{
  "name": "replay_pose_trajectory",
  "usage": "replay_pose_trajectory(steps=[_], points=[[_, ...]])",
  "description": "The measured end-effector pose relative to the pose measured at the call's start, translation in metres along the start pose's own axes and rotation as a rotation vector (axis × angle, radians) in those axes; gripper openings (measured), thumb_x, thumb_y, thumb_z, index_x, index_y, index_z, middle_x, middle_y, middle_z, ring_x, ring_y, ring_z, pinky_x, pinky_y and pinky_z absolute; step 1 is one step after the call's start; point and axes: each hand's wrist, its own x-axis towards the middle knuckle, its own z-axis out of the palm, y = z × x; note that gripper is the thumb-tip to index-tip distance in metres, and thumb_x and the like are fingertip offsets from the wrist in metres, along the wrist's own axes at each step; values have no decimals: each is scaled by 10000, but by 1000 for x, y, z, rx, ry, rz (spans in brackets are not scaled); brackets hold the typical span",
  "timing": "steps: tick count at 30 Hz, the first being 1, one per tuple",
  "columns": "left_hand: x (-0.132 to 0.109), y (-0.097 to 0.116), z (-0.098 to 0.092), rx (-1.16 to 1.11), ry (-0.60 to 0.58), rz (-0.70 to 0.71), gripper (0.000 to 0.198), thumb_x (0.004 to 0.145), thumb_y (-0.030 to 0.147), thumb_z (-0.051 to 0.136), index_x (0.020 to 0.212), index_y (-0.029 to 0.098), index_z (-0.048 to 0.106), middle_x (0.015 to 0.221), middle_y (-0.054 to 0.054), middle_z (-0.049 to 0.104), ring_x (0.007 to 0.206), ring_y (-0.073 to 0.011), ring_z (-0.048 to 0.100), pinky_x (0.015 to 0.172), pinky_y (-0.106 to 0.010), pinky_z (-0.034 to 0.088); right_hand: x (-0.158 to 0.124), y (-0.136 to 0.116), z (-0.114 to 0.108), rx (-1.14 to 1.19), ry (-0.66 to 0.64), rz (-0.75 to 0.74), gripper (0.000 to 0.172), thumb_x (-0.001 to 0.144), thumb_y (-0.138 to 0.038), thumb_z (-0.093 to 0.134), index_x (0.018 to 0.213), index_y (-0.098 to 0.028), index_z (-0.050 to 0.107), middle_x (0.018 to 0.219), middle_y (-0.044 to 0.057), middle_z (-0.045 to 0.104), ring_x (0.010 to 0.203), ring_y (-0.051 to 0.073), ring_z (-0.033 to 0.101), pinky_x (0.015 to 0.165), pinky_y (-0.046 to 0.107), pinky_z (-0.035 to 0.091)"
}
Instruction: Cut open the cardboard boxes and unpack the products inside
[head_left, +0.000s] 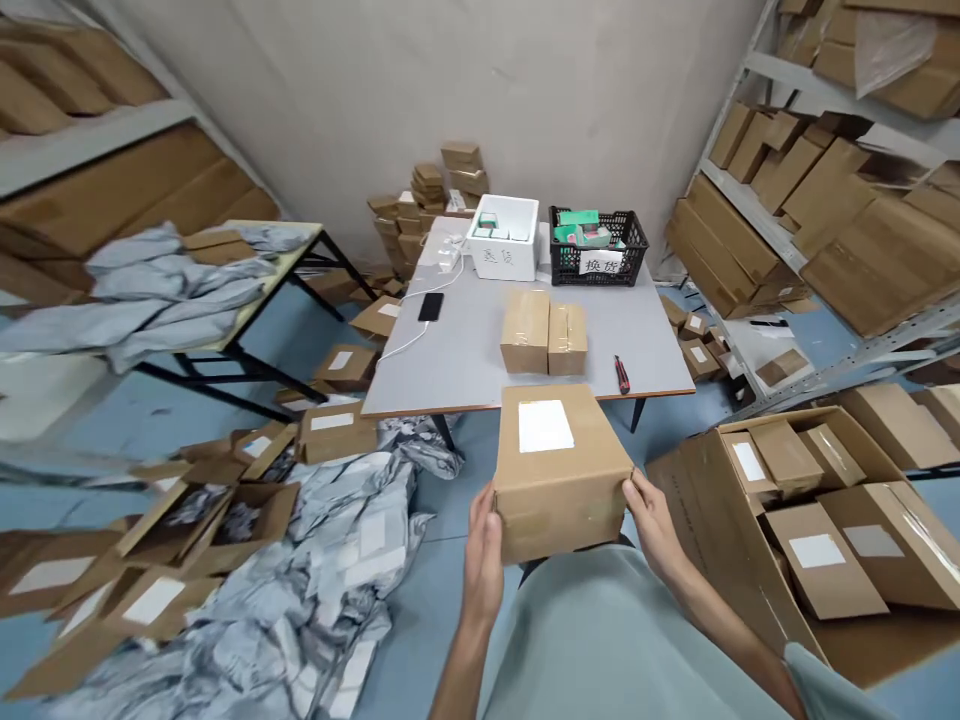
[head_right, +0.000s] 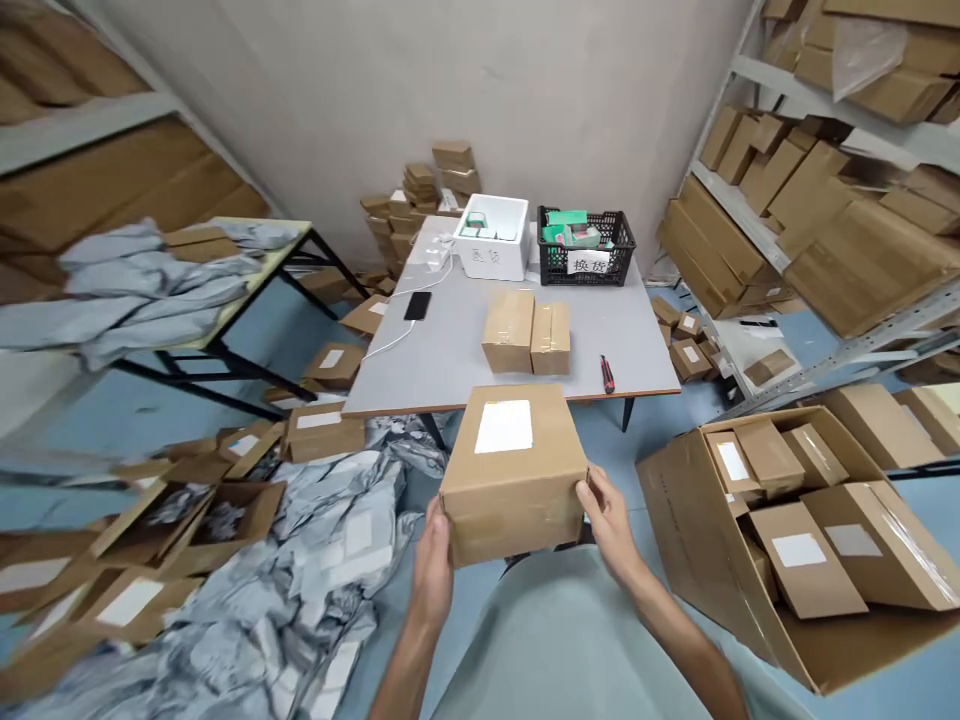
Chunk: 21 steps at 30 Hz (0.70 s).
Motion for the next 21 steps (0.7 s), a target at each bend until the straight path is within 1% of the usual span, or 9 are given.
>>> replay_pose_trajectory(steps=[3,6,8,10,12,14,18,19,21], points=[[78,12,-28,16,-102,114,736,1103,779,451,1557,272,731,1590,-131,678,1557,-347,599,1353,-529,459,25,-12,37,96,56,62,665,1007,-847,652,1250,-266,867,1337,137,825,1356,386,706,1186,540,558],[143,19,-46,73,-176,236,682,1143,707,428,1555,261,738,1600,-138,669,1525,-334,621,1316,-504,496,61,-9,68,168,121,196,723,963,-909,646,1153,-244,858,1206,139,840,1212,377,754,1028,514,636],[178,21,-54,144,-180,268,593,1168,628,445,1539,282,751,1595,-121,677,1503,-312,637,1301,-484,506,94,1,88,174,143,276,679,926,-900,704,1049,-244,826,1132,113,830,1127,343,755,943,455,647],[210,22,-61,225,-138,275,521,1174,564,486,1526,293,758,1572,-108,695,1479,-297,651,1288,-475,514,133,12,110,193,124,326,638,889,-883,757,977,-251,781,1095,83,812,1092,314,742,910,412,639],[241,23,-68,293,-73,283,487,1166,532,526,1510,285,766,1536,-110,716,1446,-292,669,1266,-475,530,178,23,132,248,65,364,647,853,-894,773,979,-260,760,1124,69,805,1118,309,736,920,403,635],[272,27,-75,358,-7,290,475,1157,518,549,1497,273,770,1503,-117,729,1411,-290,688,1244,-476,546,224,31,155,305,-36,408,661,837,-900,776,1039,-271,766,1206,67,805,1181,313,737,974,423,632],[337,34,-91,524,86,293,473,1135,512,574,1474,252,777,1475,-125,734,1386,-296,702,1218,-471,566,309,47,196,308,-262,480,647,885,-877,742,1160,-293,787,1310,72,807,1246,317,748,1058,483,634],[354,34,-95,560,89,292,477,1128,520,579,1461,247,783,1469,-126,737,1384,-302,704,1217,-473,568,327,52,205,284,-304,490,646,903,-870,726,1187,-294,790,1313,80,809,1232,320,759,1033,489,652],[390,27,-103,610,58,274,489,1109,545,590,1433,243,797,1465,-125,742,1383,-315,705,1225,-488,564,358,65,222,226,-357,523,670,924,-866,699,1248,-286,781,1282,101,817,1117,316,804,908,475,694]])
